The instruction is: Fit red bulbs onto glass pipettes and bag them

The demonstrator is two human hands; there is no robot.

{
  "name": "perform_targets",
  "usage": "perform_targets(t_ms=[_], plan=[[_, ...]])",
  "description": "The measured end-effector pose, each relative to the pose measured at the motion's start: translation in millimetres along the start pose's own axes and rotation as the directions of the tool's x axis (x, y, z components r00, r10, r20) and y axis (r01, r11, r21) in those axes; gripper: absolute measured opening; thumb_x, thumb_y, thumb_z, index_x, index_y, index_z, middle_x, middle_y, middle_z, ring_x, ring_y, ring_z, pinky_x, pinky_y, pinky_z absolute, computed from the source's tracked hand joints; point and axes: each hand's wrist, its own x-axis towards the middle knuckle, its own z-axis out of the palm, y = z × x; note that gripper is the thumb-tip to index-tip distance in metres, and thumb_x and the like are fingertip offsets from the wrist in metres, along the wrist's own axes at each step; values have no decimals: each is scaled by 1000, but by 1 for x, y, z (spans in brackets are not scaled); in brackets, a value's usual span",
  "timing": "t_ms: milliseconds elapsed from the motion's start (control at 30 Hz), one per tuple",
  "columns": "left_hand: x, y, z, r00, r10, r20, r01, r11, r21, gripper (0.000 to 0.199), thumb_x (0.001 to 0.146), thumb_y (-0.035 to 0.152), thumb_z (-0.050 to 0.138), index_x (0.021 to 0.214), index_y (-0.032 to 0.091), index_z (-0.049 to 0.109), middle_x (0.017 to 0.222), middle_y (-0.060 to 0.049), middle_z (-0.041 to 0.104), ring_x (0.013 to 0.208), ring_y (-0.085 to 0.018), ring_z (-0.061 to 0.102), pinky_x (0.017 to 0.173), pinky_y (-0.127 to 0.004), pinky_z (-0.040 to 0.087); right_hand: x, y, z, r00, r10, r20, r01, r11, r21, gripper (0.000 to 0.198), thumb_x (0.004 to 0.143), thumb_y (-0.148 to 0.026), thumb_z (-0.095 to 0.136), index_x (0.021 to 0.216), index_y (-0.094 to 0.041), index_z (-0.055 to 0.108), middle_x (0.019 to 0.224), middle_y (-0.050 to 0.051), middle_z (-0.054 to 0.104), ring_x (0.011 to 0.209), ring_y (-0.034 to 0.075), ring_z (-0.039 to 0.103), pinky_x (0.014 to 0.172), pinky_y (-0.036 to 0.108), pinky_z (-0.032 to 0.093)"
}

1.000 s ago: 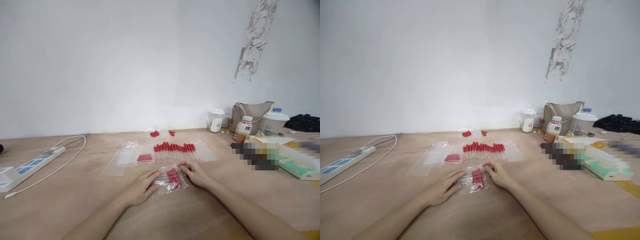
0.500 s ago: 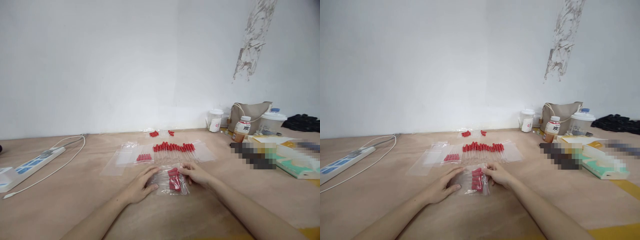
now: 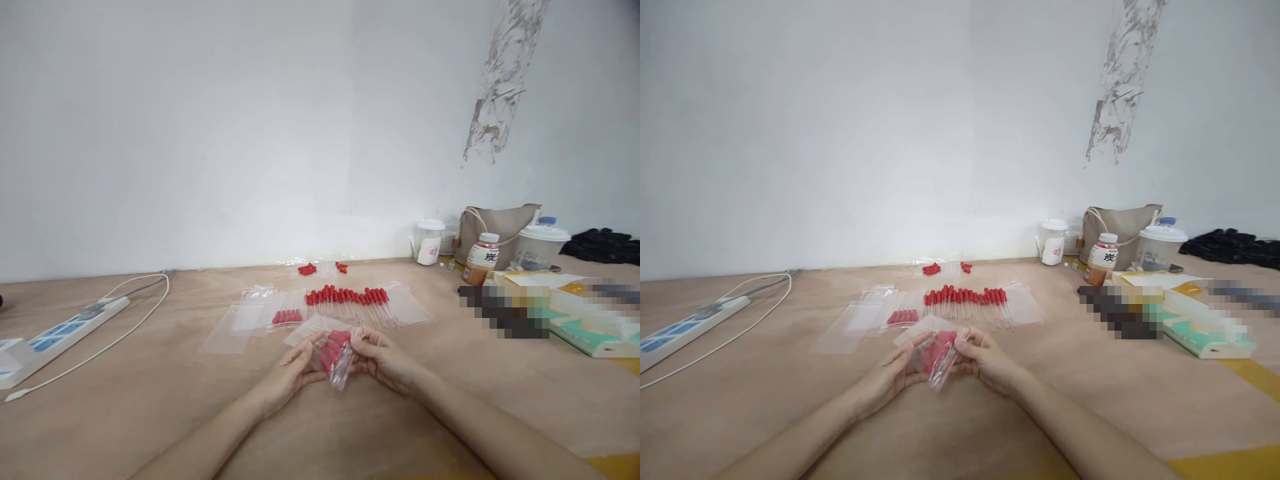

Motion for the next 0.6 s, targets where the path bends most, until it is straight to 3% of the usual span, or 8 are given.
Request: perform_targets(t_ms=[100, 167, 233, 333, 400, 600], plan=[[3, -5, 0, 980, 18, -198, -25, 999, -36, 36, 73, 36, 61, 102, 16, 52, 99, -8, 59, 90, -19, 57, 79, -31, 44, -3, 8, 8, 993, 84, 82, -66, 978, -198, 28, 66, -37, 65, 73, -14, 50, 63, 1, 61, 61, 11, 59, 63, 28, 46], [6, -3, -7, 931, 66, -360, -54, 998, 44, 35, 66, 30, 68, 94, 17, 51, 86, -4, 62, 76, -15, 60, 71, -27, 46, -3, 9, 8, 991, 102, 92, -69, 948, -310, 31, 64, -39, 66, 71, -13, 50, 59, 0, 60, 58, 11, 58, 61, 26, 45], [11, 6, -20, 889, 114, -444, -63, 990, 128, 39, 60, 27, 72, 90, 18, 48, 77, 0, 61, 66, -13, 59, 62, -24, 46, -3, 6, 3, 993, 97, 68, -64, 925, -375, 32, 64, -41, 65, 70, -13, 51, 58, 0, 60, 56, 10, 56, 59, 25, 44], [24, 31, -46, 899, 71, -431, 52, 963, 265, 42, 56, 25, 74, 89, 18, 49, 81, 0, 59, 60, -12, 59, 58, -23, 46, -3, -1, -10, 996, 86, 20, -69, 901, -428, 33, 64, -42, 64, 70, -13, 52, 60, 1, 60, 56, 9, 56, 59, 24, 43], [36, 49, -66, 910, 30, -414, 168, 885, 434, 48, 57, 25, 72, 98, 19, 49, 79, 0, 59, 62, -13, 60, 57, -23, 47, -2, -4, -18, 997, 81, -10, -77, 891, -447, 33, 64, -43, 64, 70, -13, 52, 62, 1, 61, 57, 10, 56, 59, 24, 43], [77, 65, -105, 920, 52, -389, 207, 777, 594, 62, 59, 20, 68, 115, 16, 43, 74, -1, 61, 68, -16, 61, 63, -27, 48, -2, -5, -26, 996, 86, -10, -81, 891, -446, 32, 63, -42, 65, 70, -13, 52, 62, 1, 60, 58, 10, 55, 61, 24, 42]])
